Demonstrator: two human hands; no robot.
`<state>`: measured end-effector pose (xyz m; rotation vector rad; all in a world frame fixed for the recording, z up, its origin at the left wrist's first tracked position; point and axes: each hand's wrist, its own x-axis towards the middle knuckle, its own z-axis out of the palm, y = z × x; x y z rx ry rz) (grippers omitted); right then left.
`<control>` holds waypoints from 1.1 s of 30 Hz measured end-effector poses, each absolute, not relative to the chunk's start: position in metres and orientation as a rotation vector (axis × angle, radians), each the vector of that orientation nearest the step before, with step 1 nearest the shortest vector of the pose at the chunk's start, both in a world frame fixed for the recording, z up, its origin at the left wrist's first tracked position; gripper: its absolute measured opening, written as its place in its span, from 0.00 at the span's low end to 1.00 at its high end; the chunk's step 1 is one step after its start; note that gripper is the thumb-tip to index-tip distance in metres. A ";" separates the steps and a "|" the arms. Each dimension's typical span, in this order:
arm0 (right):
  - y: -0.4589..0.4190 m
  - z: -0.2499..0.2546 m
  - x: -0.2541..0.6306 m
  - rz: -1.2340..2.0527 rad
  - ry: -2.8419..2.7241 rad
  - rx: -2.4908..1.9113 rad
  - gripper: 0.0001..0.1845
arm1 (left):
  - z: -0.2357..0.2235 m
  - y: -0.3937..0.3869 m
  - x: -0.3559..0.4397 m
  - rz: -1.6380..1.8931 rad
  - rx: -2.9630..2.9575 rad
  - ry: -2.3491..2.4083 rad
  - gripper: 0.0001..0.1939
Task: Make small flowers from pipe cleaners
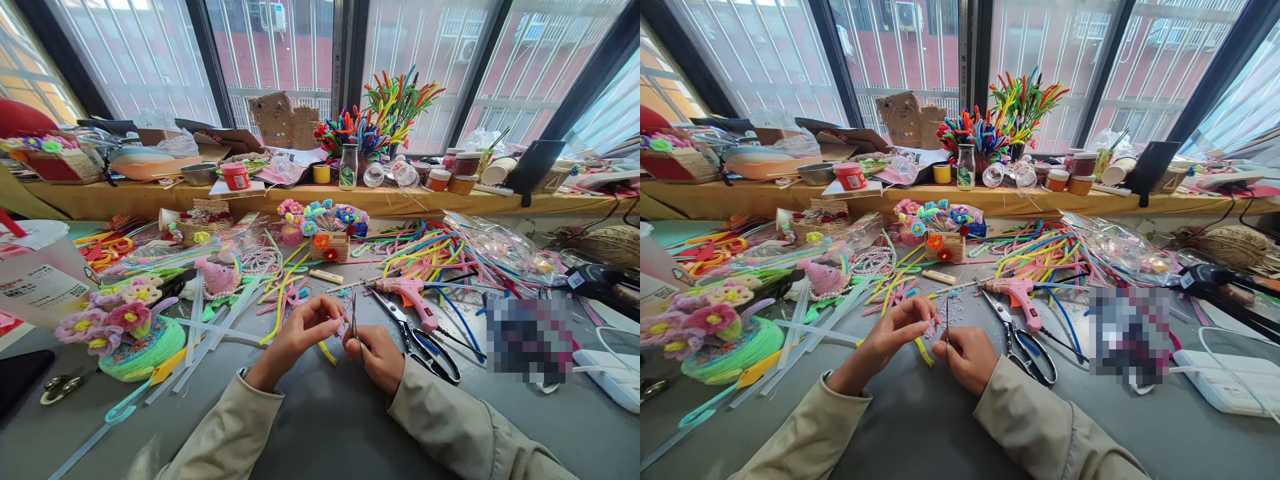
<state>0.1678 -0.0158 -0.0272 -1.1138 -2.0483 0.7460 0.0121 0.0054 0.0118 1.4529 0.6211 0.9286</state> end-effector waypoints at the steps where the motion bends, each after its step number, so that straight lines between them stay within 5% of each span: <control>1: -0.016 -0.027 0.168 0.737 -2.048 -1.109 0.33 | 0.012 0.005 0.012 0.919 1.454 0.621 0.04; 33: -0.016 -0.030 0.166 0.663 -2.163 -1.165 0.30 | 0.020 0.005 0.015 0.784 1.383 0.766 0.07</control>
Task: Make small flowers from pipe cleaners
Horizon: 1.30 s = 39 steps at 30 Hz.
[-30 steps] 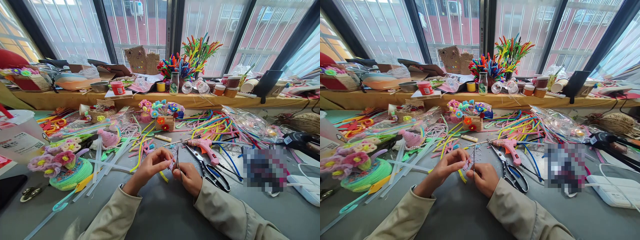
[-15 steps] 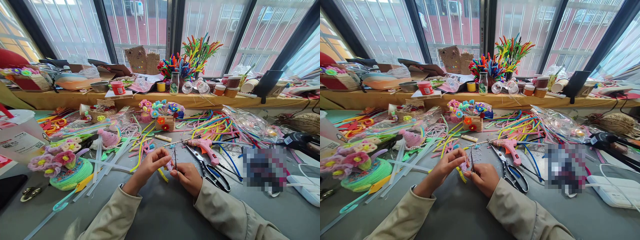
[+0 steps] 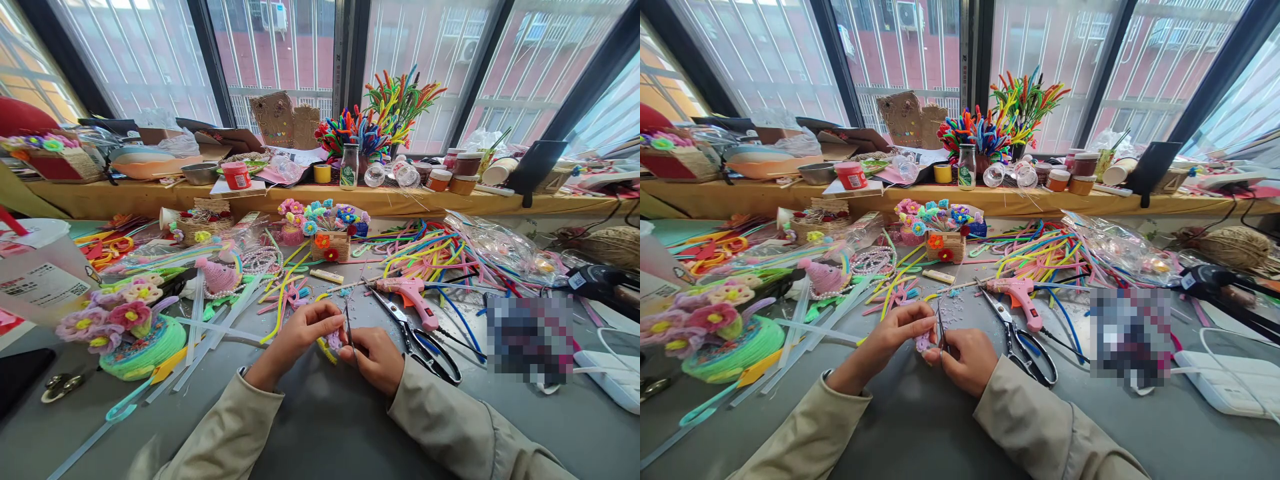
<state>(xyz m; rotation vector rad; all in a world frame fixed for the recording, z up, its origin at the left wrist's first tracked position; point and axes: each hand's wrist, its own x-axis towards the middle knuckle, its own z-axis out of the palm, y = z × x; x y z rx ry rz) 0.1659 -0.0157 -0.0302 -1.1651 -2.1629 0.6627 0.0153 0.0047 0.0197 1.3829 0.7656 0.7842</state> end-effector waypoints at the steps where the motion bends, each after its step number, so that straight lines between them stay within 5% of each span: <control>1: -0.015 -0.030 0.166 0.658 -2.159 -1.166 0.30 | 0.020 0.005 0.015 0.788 1.384 0.765 0.07; 39: -0.013 -0.031 0.166 0.700 -2.105 -1.079 0.29 | 0.017 0.005 0.015 0.781 1.416 0.767 0.07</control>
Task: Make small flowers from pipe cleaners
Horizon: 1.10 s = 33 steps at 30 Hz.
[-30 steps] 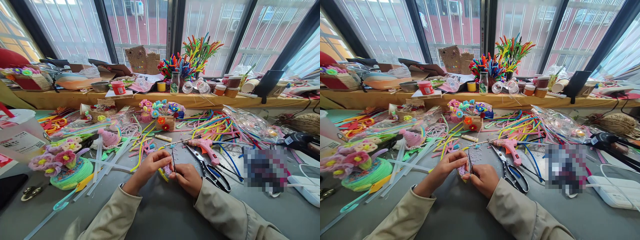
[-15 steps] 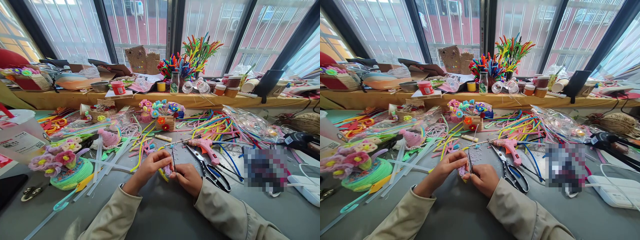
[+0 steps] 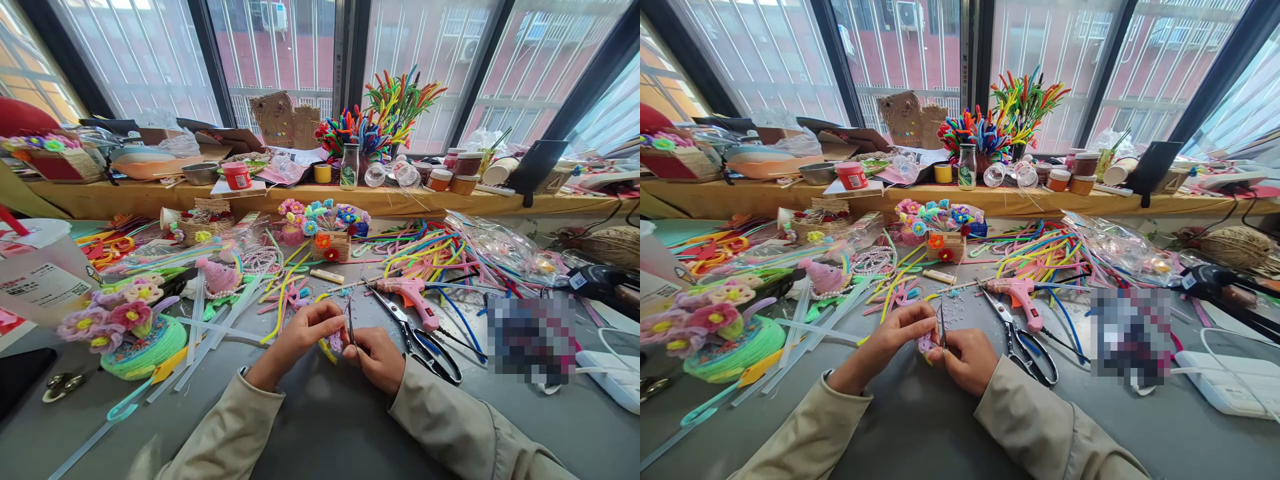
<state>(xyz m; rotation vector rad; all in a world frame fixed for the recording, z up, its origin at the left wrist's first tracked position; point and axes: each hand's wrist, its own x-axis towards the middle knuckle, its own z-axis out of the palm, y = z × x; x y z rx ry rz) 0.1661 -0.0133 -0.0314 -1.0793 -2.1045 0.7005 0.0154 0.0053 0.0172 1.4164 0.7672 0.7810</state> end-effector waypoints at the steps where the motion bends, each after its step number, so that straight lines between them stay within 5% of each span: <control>1: -0.013 -0.032 0.166 0.706 -2.107 -1.088 0.29 | 0.017 0.005 0.015 0.780 1.420 0.776 0.07; 33: -0.014 -0.031 0.166 0.714 -2.180 -1.136 0.32 | 0.010 0.010 0.016 0.761 1.398 0.871 0.12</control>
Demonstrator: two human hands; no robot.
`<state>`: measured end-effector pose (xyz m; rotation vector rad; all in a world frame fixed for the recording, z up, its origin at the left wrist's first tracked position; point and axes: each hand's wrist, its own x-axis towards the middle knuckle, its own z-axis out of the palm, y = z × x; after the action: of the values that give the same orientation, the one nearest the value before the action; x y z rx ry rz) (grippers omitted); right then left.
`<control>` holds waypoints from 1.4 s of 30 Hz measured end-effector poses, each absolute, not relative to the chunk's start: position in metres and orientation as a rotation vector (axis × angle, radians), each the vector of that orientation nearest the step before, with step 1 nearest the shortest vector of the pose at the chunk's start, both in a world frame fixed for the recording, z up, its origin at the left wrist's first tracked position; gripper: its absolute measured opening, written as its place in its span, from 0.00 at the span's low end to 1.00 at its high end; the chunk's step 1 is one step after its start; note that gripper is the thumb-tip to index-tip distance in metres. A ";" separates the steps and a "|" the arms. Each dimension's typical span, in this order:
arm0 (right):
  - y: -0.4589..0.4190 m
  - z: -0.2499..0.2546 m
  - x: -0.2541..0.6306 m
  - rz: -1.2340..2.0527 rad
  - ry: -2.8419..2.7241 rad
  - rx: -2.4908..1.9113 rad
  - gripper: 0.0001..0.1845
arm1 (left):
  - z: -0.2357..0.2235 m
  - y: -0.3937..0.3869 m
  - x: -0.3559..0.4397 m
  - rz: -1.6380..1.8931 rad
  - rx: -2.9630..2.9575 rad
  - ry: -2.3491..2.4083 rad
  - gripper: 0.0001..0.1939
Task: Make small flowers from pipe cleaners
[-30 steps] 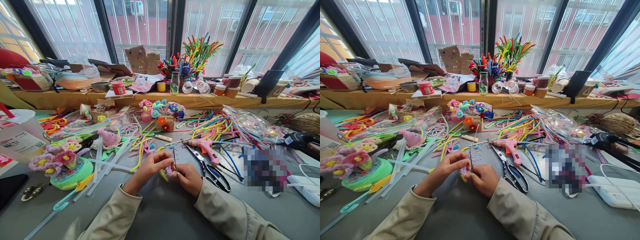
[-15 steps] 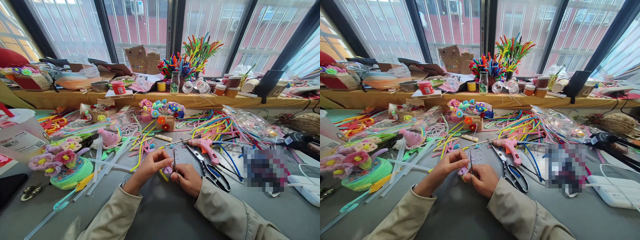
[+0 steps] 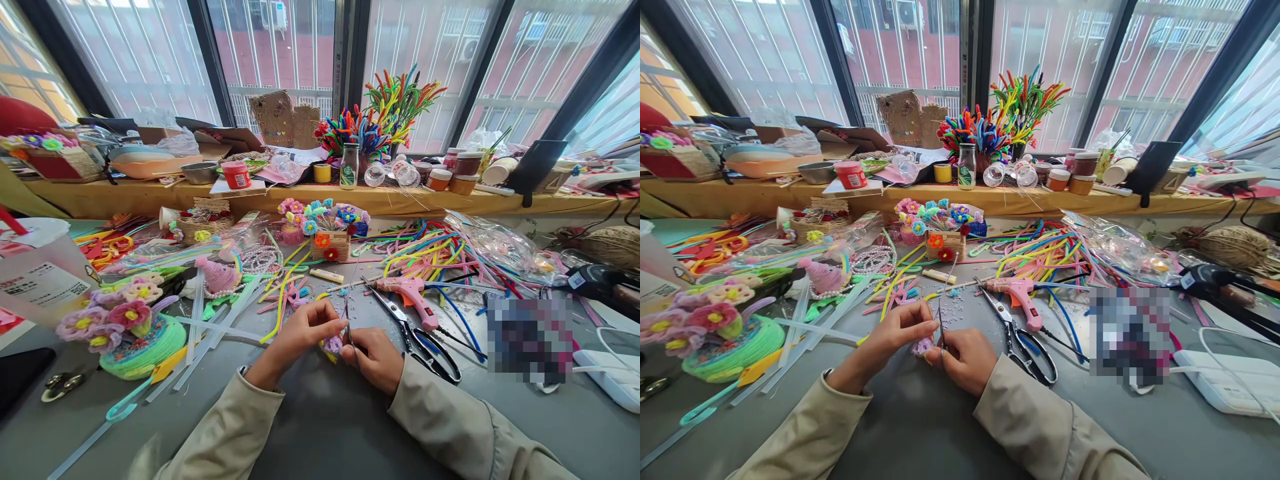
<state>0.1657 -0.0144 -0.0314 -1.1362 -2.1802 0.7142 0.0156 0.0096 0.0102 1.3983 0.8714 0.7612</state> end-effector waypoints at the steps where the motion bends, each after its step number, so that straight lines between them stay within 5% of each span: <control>1: -0.014 -0.031 0.166 0.705 -2.178 -1.139 0.32 | 0.010 0.010 0.016 0.761 1.399 0.869 0.12; 42: -0.012 -0.033 0.165 0.721 -2.094 -1.115 0.32 | 0.011 0.009 0.015 0.787 1.427 0.871 0.15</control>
<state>0.1651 -0.0122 -0.0335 -1.1155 -2.0944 0.7206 0.0151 0.0086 0.0114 1.4269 0.8707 0.7873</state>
